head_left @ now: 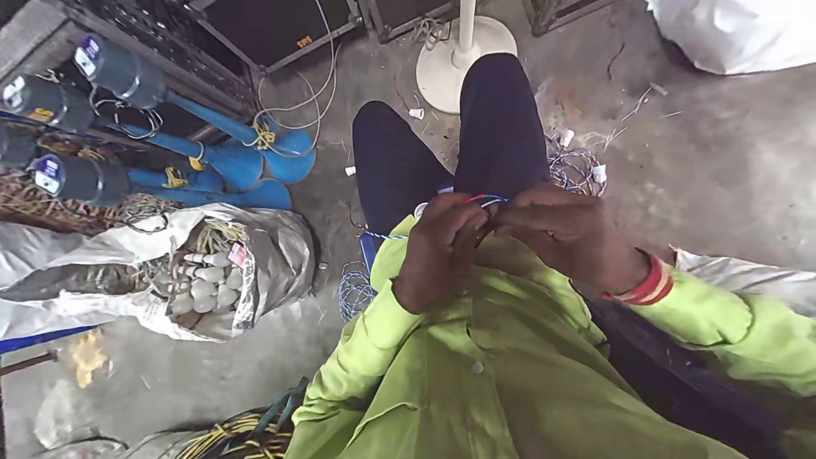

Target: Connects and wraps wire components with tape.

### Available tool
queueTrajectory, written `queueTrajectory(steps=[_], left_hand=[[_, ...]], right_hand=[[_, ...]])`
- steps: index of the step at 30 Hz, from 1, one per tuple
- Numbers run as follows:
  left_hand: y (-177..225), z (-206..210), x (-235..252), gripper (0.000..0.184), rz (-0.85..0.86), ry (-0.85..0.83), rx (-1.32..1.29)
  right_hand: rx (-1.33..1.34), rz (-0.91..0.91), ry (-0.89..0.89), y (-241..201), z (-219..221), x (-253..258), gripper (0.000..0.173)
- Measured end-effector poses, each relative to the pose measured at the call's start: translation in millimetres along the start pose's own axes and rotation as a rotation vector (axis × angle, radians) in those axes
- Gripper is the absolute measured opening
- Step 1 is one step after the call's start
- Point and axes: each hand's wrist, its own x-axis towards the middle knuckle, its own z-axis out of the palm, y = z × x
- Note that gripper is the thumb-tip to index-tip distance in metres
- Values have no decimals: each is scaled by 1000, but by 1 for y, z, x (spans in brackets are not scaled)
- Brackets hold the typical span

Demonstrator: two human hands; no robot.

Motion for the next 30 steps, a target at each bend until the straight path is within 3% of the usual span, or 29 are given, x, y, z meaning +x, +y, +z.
queueTrajectory(steps=[14,22,30], left_hand=[[12,-1,8,11,-4,80,100],[1,-12,5,28,-72,48,-211],[-3,-8,0,17,-46,121,-214]], right_hand=[[272,251,-28,-4,-13,3,16],[207,161,22,-7,-12,8,16],[231,153,-38,-4,-6,9,16]])
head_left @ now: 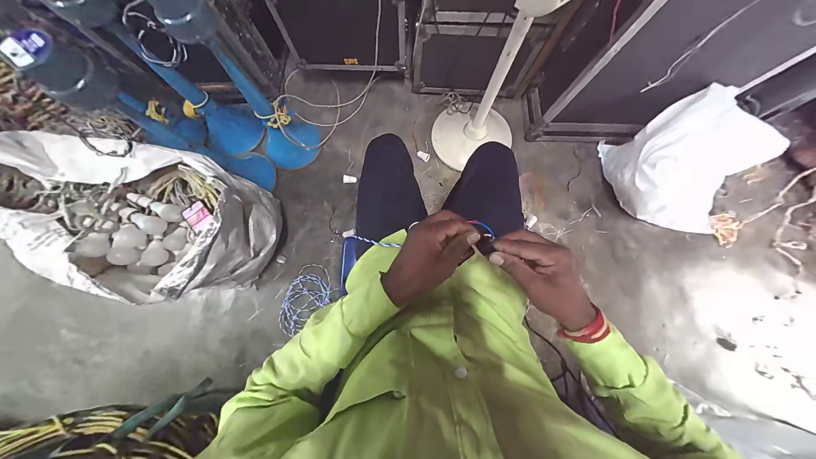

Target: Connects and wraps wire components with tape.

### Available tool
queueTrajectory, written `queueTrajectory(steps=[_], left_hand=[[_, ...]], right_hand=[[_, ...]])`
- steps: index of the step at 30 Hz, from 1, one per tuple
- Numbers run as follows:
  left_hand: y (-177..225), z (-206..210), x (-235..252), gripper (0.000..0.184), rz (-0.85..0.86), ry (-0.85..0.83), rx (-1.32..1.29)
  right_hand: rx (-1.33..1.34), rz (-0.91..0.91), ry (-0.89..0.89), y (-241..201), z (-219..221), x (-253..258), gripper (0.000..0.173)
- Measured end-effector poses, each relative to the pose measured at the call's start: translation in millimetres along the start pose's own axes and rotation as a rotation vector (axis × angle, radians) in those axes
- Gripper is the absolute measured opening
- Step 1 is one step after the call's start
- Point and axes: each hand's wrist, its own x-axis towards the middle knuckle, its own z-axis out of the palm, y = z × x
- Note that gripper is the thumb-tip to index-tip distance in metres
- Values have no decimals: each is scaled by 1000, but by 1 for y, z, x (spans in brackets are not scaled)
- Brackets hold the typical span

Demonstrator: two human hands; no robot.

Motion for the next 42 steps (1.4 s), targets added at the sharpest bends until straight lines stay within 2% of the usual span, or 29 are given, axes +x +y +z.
queueTrajectory(steps=[4,7,9,13,15,17,23,32,37,42], left_hand=[[-2,-5,3,21,-28,-77,-97],[-2,-11,2,26,-43,-145,-166],[-4,-14,0,30,-46,-171,-207],[-7,-13,-1,41,-70,-145,-241],[-5,-12,-3,48,-120,-142,-212],[-6,-11,-5,48,-139,-134,-142],[-9,-10,-10,30,-71,-99,-123],[-10,-6,-13,34,-106,-49,-248],[-10,-5,-15,29,-275,-1,-332],[-7,-15,-16,35,-473,-170,-414]], right_hand=[[436,200,-59,3,-3,0,17],[808,373,38,-2,1,-5,16],[856,380,93,-3,5,-10,15],[581,285,78,-7,17,-15,15],[381,302,109,-12,24,-15,14],[283,302,147,-13,28,-11,14],[248,390,166,-18,26,-9,14],[171,365,135,-16,30,-11,19],[102,288,127,-10,30,-13,20],[112,266,102,-7,29,-16,19]])
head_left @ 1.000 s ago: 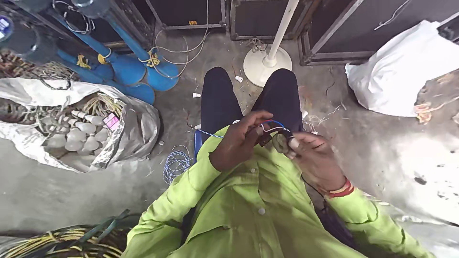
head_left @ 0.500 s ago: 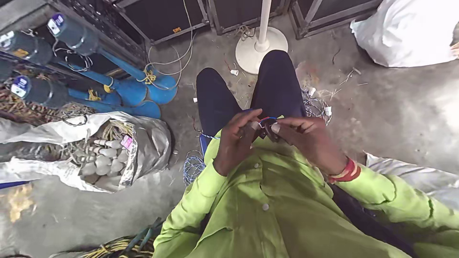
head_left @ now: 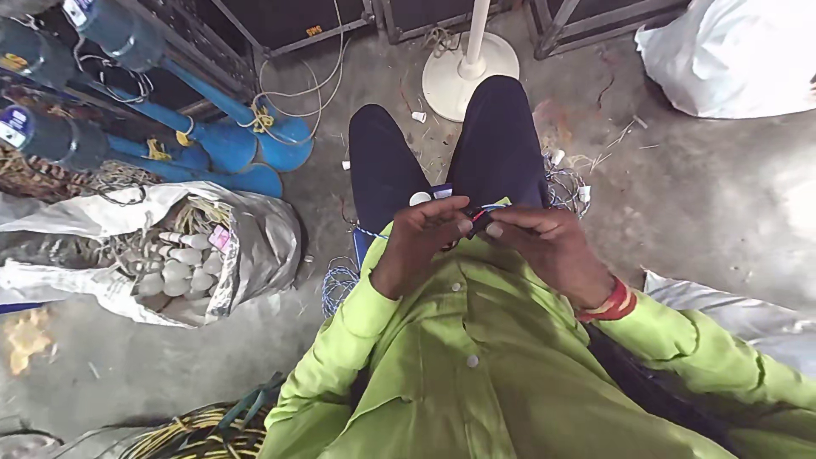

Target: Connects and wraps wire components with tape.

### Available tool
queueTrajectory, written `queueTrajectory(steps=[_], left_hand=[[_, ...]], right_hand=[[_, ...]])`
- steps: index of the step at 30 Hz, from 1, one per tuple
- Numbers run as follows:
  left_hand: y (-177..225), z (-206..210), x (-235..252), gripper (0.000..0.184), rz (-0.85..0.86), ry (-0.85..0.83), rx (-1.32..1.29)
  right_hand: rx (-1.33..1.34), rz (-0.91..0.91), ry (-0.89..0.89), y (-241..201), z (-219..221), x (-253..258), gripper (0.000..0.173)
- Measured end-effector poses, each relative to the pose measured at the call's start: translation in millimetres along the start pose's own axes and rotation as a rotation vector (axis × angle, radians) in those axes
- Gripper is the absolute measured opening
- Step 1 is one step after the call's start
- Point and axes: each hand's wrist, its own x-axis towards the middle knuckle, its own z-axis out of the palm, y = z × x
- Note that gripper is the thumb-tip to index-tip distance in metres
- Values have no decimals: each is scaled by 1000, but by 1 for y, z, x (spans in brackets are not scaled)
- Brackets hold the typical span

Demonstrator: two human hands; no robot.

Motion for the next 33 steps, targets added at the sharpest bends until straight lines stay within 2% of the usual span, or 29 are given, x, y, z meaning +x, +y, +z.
queueTrajectory(steps=[4,13,20,24,27,30,31,33], left_hand=[[-7,0,4,33,-11,-75,-18],[-12,0,5,23,216,-55,216],[-11,-1,3,17,196,2,218],[-16,3,6,14,240,91,295],[-18,6,8,15,313,120,391],[-14,4,7,16,364,100,452],[-12,2,7,16,349,87,453],[-12,-2,7,16,310,58,432]], right_hand=[[-13,-39,-32,5,-1,0,20],[-63,-58,-101,5,-9,1,21],[-69,2,-96,0,-9,1,21],[57,84,-147,-12,-15,1,34],[352,108,-311,-24,-22,5,43],[547,58,-352,-26,-22,13,60],[542,20,-359,-24,-21,17,67],[357,-86,-365,-19,-17,23,82]])
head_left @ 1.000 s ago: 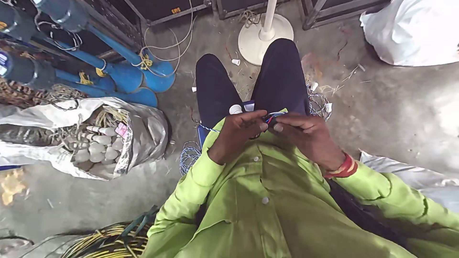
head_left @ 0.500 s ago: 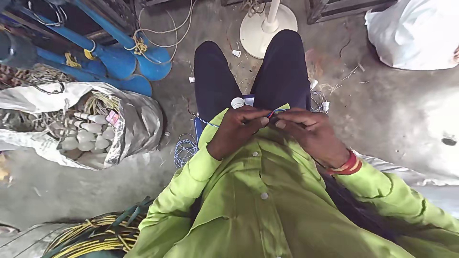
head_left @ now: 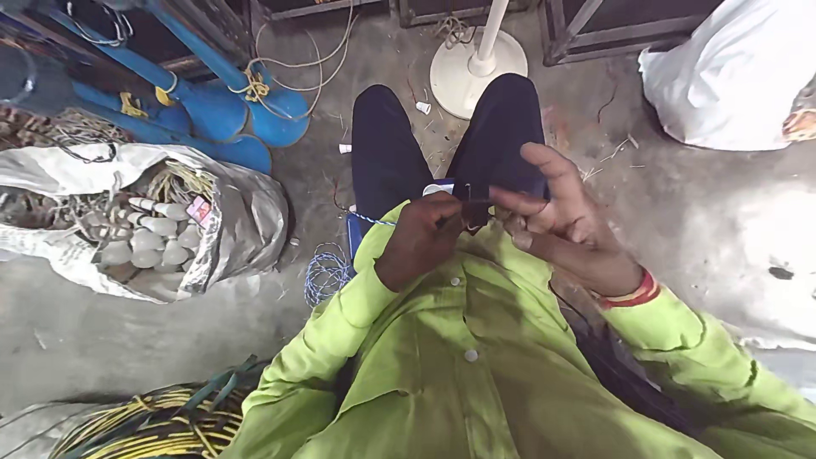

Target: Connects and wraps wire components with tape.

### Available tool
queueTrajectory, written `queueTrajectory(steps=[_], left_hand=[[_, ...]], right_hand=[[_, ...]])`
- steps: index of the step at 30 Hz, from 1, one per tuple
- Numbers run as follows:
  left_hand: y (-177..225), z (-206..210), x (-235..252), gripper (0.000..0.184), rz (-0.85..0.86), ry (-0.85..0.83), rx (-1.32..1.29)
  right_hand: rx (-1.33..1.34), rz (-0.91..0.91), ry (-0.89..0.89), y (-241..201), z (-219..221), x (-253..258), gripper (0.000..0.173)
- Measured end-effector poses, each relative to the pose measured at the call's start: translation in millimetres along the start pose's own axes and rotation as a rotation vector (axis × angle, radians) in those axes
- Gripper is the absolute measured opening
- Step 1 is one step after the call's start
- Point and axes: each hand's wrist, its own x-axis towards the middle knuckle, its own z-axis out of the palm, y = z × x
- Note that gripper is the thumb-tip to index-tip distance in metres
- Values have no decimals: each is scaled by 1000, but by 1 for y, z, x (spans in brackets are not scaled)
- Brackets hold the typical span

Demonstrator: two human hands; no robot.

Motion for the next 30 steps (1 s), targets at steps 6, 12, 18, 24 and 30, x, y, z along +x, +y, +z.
queueTrajectory(steps=[6,12,18,24,30], left_hand=[[-1,-1,-1,17,-123,-67,-199],[1,-10,-9,22,-258,-140,-342],[9,-10,-5,13,-162,-56,-251],[7,-6,1,12,93,67,113],[12,-15,0,8,39,-42,144]], right_hand=[[-854,0,1,18,-5,3,112],[-1253,-40,16,32,-1,5,104],[-822,45,-13,31,-8,1,87],[-485,-52,124,34,3,4,44],[-572,-66,267,38,20,12,54]])
